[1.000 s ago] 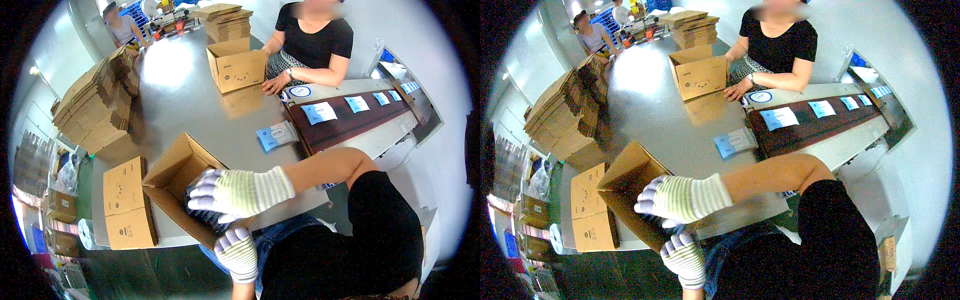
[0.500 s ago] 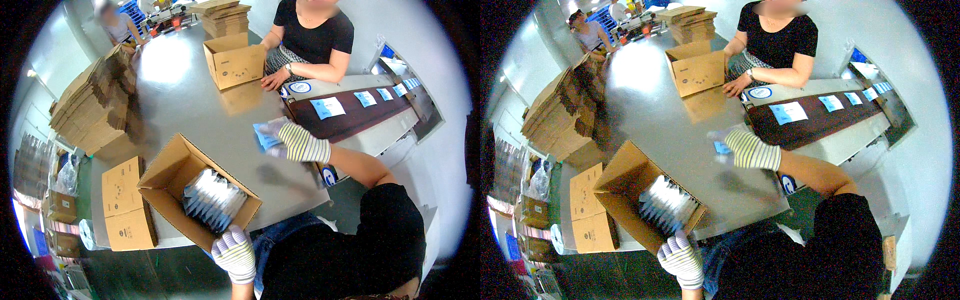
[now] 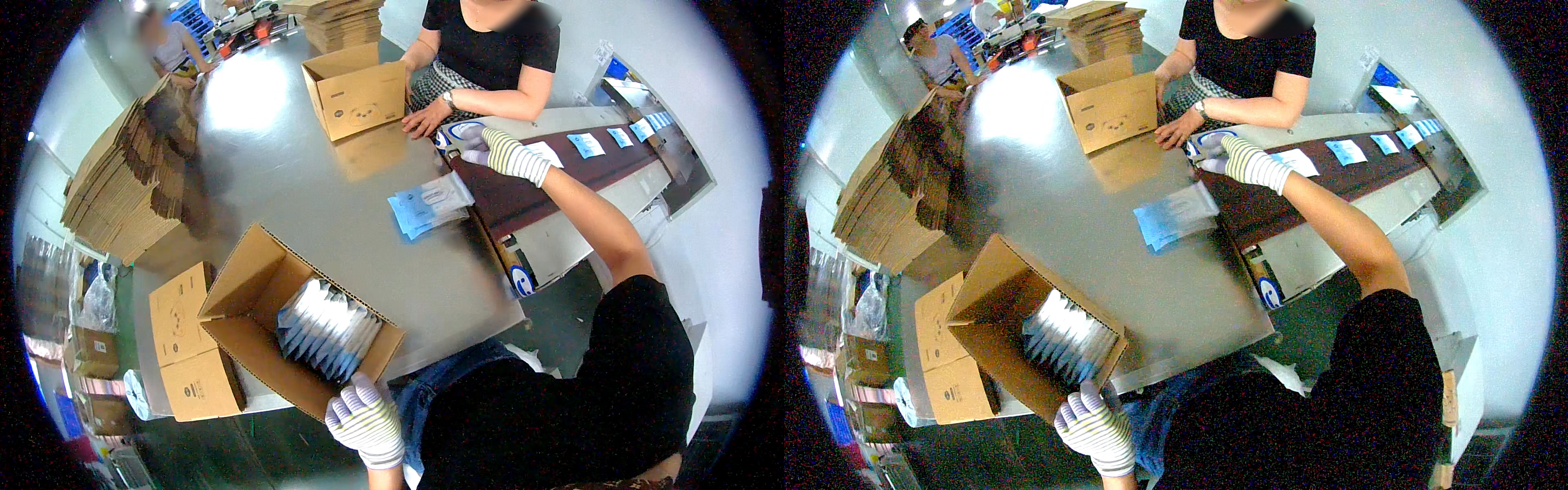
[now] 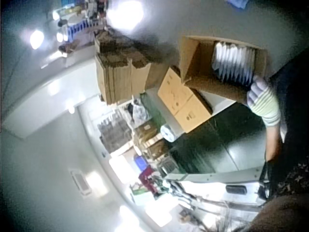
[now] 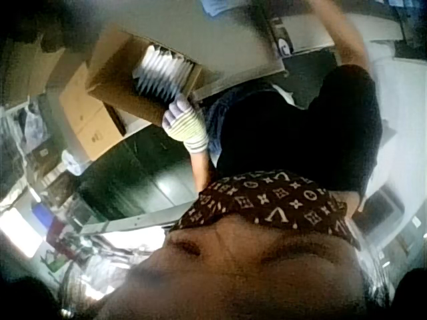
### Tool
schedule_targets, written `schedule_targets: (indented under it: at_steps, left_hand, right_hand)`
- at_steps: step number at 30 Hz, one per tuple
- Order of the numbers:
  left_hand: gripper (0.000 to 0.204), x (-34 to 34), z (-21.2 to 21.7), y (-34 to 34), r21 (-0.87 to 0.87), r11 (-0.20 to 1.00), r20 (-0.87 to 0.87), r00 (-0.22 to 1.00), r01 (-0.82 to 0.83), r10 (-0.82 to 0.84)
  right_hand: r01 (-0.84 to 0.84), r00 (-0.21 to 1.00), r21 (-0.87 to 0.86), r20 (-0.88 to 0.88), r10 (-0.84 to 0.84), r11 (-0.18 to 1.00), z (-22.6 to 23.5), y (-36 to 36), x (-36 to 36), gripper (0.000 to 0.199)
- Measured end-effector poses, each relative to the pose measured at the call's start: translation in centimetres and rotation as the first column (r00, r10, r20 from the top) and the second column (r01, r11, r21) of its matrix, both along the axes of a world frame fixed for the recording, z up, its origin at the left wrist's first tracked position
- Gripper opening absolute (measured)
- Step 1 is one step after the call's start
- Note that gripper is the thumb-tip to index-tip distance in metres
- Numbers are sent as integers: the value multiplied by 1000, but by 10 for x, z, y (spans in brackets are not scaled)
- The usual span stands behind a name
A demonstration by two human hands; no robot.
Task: The person picks up packets from a conveyor belt and stacks them inside a cardboard box. The person then folds the flaps of the box to close it.
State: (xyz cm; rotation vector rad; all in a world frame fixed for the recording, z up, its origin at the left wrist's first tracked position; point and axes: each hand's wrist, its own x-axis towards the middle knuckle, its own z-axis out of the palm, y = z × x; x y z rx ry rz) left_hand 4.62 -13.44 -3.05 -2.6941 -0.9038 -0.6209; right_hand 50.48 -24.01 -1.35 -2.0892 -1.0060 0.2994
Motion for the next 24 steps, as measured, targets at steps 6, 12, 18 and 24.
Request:
schedule_targets:
  at_steps: [6, 12, 18, 24]
  left_hand:
    - [29, 2, -3, 2, 10, 1000, 12, 1000, -7, 7]
    - [17, 9, 20, 3, 55, 998, 55, 998, 22, -25]
    - [20, 7, 12, 7, 69, 997, 103, 994, 27, -34]
    - [23, 8, 13, 7, 83, 996, 82, 996, 22, -29]
  right_hand:
    - [-189, 943, -309, 207, 260, 932, -18, 14, 24, 39]
    - [-186, 860, -460, 352, 371, 868, -34, 39, 52, 42]
    - [-245, 871, -773, 88, 482, 585, -9, 85, 33, 69]
    - [-440, 797, -788, -122, 591, 431, -78, 118, 26, 60]
